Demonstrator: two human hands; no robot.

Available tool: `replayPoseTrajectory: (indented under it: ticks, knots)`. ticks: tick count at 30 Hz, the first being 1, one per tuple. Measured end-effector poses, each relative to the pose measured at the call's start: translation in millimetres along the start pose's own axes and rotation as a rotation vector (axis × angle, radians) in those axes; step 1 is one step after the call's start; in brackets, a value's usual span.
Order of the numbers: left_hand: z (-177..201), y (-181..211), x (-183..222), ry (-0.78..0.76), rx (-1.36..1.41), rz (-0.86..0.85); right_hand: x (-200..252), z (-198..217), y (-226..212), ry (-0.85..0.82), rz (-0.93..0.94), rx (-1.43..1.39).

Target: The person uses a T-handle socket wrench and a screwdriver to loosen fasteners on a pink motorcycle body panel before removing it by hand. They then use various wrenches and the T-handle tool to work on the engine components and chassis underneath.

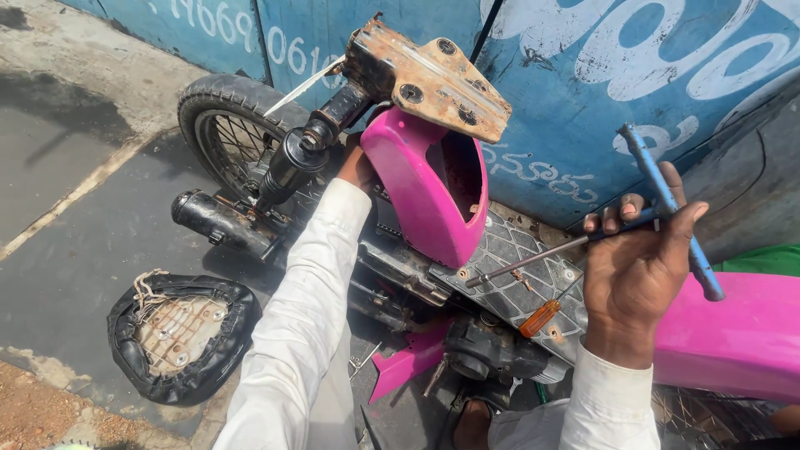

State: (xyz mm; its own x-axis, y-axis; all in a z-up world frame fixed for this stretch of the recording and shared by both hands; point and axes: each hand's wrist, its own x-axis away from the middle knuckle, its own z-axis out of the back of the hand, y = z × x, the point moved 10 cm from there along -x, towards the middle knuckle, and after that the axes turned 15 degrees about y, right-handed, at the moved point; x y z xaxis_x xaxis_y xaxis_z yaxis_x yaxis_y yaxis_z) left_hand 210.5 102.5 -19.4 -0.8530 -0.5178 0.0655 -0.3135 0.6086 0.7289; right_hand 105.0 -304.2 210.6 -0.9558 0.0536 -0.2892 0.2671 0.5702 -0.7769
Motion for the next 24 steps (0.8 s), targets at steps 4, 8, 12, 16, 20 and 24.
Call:
replayPoseTrajectory:
  ticks: [4,8,12,16,20,24]
  knots:
    - [11.0,-4.7,-8.8,-0.055,0.004,0.076,-11.5,10.1,-7.5,0.014,0.064,-0.031]
    - [0.0,0.2,-1.0,-0.179,0.076,0.047,-28.2,33.9,-9.4,0.045,0.071,-0.213]
    - [7.1,-7.4,0.9,-0.121,0.071,0.075,-40.0,35.6,-16.8,0.036,0.102,-0.222]
    - [6.1,-24.6,10.5,0.017,0.107,0.141,-43.6,21.6,-22.4,-0.030,0.128,-0.247]
    - [11.9,-18.7,9.1,0.048,0.028,0.058,-60.0,42.2,-14.2,0.081,0.118,-0.352]
    - [21.0,-25.1,6.6,0.028,0.075,0.106,-71.8,51.1,0.0,0.080,0.174,-0.426]
